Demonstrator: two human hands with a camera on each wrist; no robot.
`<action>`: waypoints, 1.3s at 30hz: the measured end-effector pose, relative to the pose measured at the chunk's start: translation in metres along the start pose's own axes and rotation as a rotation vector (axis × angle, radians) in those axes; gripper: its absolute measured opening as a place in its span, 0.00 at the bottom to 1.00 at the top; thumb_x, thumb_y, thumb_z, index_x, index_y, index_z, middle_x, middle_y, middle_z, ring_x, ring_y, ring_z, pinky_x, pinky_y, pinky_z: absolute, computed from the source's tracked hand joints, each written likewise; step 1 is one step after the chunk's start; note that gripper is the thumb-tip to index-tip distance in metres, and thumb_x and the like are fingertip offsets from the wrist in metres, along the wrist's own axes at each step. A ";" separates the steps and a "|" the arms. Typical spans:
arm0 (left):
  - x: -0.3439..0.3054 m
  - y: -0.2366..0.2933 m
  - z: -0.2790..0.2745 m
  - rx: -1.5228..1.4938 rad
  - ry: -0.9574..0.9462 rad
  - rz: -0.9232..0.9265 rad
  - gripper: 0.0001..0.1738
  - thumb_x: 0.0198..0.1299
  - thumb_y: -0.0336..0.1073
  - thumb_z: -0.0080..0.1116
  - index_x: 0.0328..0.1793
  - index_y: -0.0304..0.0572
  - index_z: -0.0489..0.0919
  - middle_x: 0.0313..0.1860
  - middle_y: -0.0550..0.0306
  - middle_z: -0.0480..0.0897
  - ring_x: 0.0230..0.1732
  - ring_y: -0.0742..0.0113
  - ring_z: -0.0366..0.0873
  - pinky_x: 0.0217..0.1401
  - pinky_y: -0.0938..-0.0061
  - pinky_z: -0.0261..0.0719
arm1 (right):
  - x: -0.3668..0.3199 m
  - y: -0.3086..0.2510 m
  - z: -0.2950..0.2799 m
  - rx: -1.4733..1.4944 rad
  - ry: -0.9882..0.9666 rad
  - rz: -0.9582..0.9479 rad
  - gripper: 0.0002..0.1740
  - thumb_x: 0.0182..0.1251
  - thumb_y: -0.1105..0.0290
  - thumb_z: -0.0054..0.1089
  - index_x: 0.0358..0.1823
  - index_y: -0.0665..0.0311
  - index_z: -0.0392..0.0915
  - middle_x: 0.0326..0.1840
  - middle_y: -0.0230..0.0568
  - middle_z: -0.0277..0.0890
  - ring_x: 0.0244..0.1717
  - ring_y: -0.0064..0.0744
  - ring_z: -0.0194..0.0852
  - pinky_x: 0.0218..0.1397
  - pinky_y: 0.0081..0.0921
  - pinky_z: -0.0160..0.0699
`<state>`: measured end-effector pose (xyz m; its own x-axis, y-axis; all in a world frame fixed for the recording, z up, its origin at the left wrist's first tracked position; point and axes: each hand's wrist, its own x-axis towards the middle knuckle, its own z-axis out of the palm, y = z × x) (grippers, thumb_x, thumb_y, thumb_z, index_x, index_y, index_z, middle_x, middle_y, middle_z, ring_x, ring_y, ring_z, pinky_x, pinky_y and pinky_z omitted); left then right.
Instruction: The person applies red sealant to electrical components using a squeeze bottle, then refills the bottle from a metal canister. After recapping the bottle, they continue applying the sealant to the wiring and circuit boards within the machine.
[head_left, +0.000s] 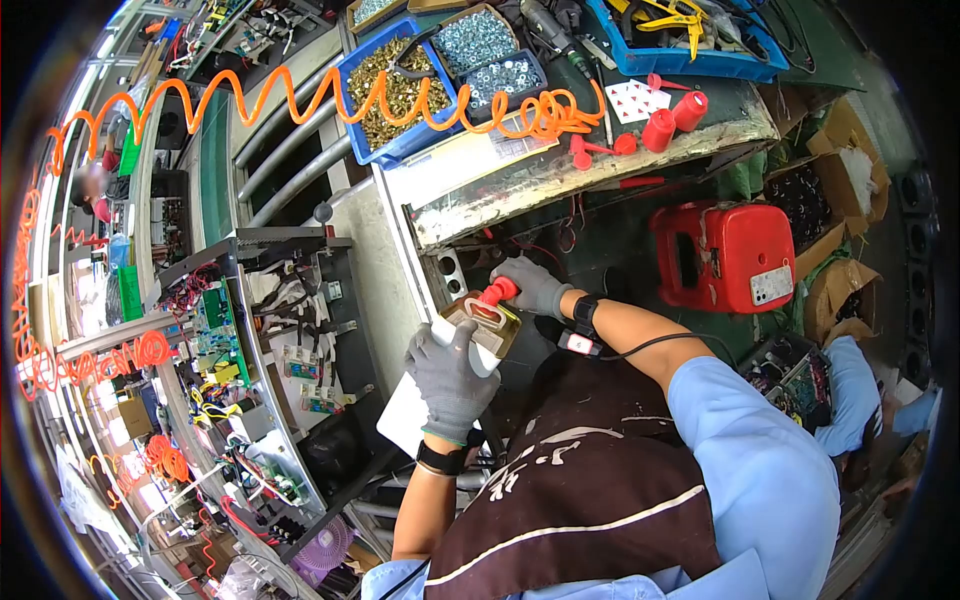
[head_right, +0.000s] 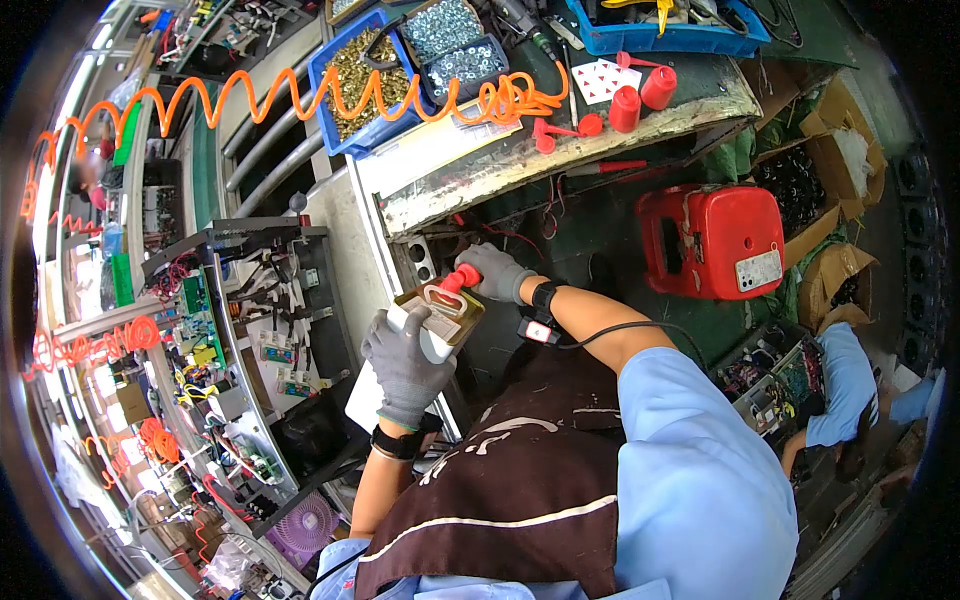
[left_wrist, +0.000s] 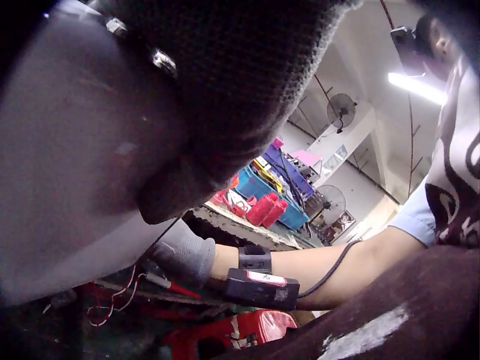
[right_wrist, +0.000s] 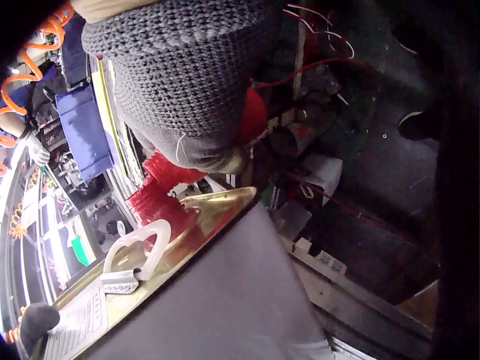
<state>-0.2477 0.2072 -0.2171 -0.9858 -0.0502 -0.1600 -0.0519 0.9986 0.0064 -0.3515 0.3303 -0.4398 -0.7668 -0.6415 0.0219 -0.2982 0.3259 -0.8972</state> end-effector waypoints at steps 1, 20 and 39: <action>0.000 0.000 0.000 0.000 0.000 0.000 0.44 0.32 0.45 0.74 0.61 0.61 0.68 0.55 0.35 0.67 0.58 0.39 0.65 0.57 0.48 0.61 | 0.000 -0.001 -0.001 -0.007 -0.005 0.004 0.20 0.49 0.70 0.65 0.46 0.52 0.73 0.47 0.38 0.72 0.54 0.48 0.66 0.59 0.38 0.68; -0.013 -0.004 -0.007 -0.027 0.110 -0.064 0.42 0.32 0.45 0.74 0.59 0.62 0.70 0.55 0.38 0.67 0.58 0.40 0.64 0.58 0.50 0.61 | 0.018 -0.032 -0.020 -0.008 -0.083 -0.025 0.20 0.49 0.71 0.63 0.46 0.53 0.74 0.47 0.38 0.72 0.54 0.48 0.66 0.59 0.40 0.68; -0.033 -0.016 -0.022 -0.092 0.211 -0.183 0.41 0.32 0.43 0.72 0.60 0.60 0.71 0.57 0.36 0.64 0.62 0.39 0.61 0.63 0.48 0.58 | 0.051 -0.087 -0.048 -0.443 -0.150 -0.207 0.23 0.47 0.69 0.62 0.49 0.44 0.75 0.51 0.29 0.72 0.59 0.39 0.63 0.56 0.43 0.62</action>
<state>-0.2183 0.1925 -0.1906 -0.9696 -0.2409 0.0421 -0.2366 0.9677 0.0874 -0.3922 0.3027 -0.3397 -0.5860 -0.8056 0.0868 -0.6724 0.4237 -0.6070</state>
